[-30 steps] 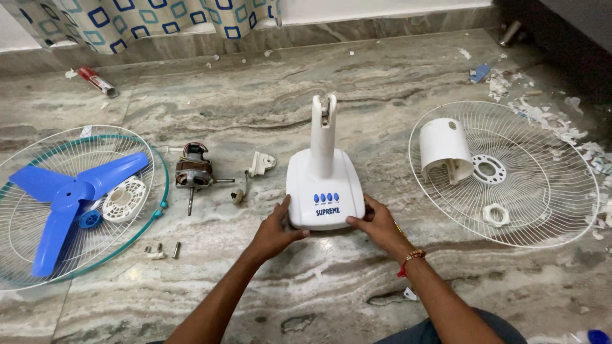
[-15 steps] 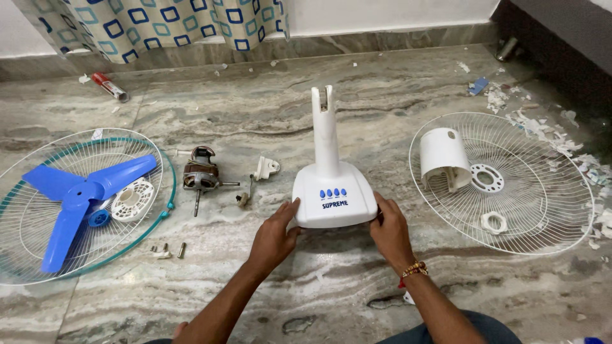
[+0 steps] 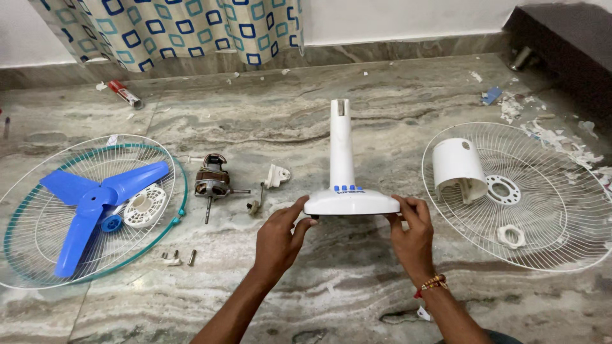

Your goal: The person disassembles a white Supreme fan by removing screws from the base and neck using a screwdriver. The fan parts, including the motor, blades, and cage, are laid out on the floor.

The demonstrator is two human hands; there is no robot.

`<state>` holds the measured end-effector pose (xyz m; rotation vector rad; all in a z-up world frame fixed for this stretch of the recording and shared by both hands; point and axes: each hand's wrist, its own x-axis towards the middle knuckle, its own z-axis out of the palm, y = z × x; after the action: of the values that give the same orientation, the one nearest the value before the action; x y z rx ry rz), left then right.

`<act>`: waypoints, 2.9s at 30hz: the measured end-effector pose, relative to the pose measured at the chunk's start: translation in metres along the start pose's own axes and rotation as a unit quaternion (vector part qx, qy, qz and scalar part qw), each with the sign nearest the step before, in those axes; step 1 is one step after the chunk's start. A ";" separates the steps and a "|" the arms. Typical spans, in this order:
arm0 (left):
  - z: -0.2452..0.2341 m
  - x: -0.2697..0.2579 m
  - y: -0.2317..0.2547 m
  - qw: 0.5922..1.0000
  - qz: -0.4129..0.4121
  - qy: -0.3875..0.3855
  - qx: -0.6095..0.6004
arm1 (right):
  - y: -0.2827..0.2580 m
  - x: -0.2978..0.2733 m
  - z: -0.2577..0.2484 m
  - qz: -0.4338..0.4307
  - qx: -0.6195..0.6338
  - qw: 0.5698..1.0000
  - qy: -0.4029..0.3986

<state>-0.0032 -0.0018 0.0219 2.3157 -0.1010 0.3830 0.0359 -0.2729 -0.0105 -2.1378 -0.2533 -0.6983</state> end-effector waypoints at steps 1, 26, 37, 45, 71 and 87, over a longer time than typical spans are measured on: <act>-0.002 0.002 0.002 1.000 -0.006 0.011 -0.007 | 0.000 0.002 0.000 -0.003 -0.003 1.000 0.004; 0.009 0.026 -0.030 0.985 -0.078 -0.086 -0.129 | 0.023 0.017 0.028 0.144 0.060 0.972 -0.179; 0.036 0.063 -0.054 0.973 -0.098 -0.076 -0.195 | 0.072 0.032 0.058 0.188 0.181 0.954 -0.144; 0.068 0.096 -0.051 0.949 -0.072 -0.063 -0.299 | 0.079 0.030 0.075 0.207 0.299 0.916 -0.167; 0.006 -0.007 -0.025 0.956 -0.138 -0.189 -0.179 | 0.029 -0.018 0.012 0.236 0.083 0.931 -0.266; -0.007 0.024 -0.036 0.936 -0.082 0.132 -0.316 | 0.008 -0.001 -0.017 0.224 0.036 0.956 -0.186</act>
<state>0.0246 0.0291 0.0089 1.6086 0.0927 0.4880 0.0319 -0.2915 -0.0084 -2.1377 0.0142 -0.0224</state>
